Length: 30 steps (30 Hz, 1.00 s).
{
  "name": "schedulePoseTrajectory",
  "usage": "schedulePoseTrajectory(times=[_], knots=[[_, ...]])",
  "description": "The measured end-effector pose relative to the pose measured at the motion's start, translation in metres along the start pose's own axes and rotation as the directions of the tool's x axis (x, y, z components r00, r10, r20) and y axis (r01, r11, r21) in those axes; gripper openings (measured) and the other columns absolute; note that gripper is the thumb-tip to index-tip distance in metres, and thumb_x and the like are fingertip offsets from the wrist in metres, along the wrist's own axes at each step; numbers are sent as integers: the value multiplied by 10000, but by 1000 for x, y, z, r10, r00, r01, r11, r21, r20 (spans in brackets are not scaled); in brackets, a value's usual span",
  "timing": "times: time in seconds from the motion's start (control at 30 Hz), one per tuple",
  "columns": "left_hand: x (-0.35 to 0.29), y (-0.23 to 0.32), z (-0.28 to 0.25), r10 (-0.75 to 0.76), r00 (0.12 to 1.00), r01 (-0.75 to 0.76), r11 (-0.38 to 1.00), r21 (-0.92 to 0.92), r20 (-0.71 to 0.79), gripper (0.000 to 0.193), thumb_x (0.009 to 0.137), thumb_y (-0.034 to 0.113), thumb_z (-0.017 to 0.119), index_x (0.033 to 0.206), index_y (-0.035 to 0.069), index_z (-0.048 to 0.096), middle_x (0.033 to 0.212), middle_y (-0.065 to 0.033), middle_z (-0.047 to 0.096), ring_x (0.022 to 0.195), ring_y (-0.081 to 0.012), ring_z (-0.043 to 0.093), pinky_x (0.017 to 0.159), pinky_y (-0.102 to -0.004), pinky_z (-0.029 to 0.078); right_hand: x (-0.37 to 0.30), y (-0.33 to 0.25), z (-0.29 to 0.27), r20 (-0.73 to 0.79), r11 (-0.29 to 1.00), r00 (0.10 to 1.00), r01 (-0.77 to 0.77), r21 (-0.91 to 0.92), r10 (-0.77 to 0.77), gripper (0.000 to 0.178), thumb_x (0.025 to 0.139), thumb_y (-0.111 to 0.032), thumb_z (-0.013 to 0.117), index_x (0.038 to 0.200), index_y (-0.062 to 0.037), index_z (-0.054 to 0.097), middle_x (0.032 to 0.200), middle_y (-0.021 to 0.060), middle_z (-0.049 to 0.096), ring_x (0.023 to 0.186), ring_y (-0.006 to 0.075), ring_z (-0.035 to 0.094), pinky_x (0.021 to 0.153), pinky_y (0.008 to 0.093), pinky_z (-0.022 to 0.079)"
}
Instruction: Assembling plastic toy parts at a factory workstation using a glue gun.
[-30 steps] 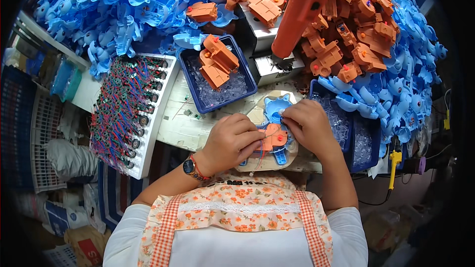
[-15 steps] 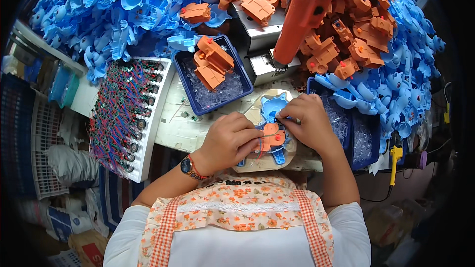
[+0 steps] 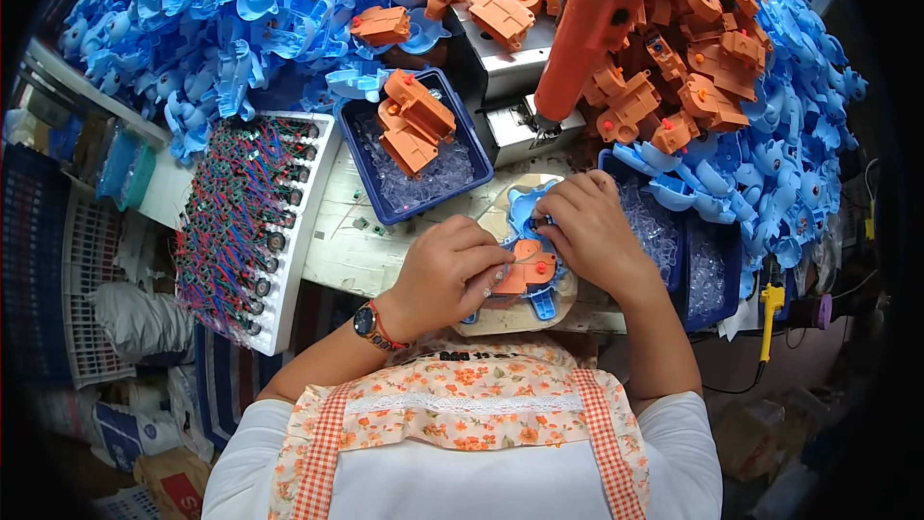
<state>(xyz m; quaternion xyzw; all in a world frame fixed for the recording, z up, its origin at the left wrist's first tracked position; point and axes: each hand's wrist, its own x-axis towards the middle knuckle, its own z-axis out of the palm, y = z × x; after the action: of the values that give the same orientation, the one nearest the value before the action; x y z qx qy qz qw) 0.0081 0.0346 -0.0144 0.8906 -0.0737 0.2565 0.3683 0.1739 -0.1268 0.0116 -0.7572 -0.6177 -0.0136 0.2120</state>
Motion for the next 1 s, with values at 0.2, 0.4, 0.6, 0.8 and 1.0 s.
schedulePoseTrajectory(times=[0.2,0.4,0.6,0.8,1.0], knots=[[6,-6,-1,-113,993,111,992,-57,-27,92,780,42,715,870,24,722,771,-92,672,715,-234,610,652,-337,485,-5,11,12,-35,995,996,82,57,-80,163,722,-71,739,869,-105,678,917,19,673,940,217,606,972,425,389],[11,-18,0,-336,942,324,923,-210,-22,110,831,106,708,856,-1,720,758,-107,680,630,-177,615,568,-292,470,-13,-3,13,11,999,999,-33,-23,33,205,730,-37,706,920,-113,721,1029,34,714,1020,218,642,1019,465,402],[17,-16,-3,-444,895,440,868,-231,36,170,854,155,704,894,-9,726,746,-110,670,622,-163,620,568,-288,474,-29,-16,26,-44,988,988,-149,-47,147,247,743,-10,665,969,-97,710,1101,57,704,1101,241,630,1043,489,386],[8,-21,-15,-447,891,447,844,-296,71,232,864,196,695,992,4,718,817,-96,678,690,-144,619,594,-270,472,-29,-11,31,-91,991,987,-130,30,132,247,750,15,636,976,-68,690,1102,70,700,1112,262,626,1056,498,372],[-29,-23,-40,-385,913,407,888,-215,136,333,785,120,756,1107,56,699,941,-41,667,795,-113,623,619,-233,463,-28,-13,21,-286,974,944,-107,200,163,246,769,67,598,972,-41,682,1065,113,698,1025,291,641,943,440,448]])
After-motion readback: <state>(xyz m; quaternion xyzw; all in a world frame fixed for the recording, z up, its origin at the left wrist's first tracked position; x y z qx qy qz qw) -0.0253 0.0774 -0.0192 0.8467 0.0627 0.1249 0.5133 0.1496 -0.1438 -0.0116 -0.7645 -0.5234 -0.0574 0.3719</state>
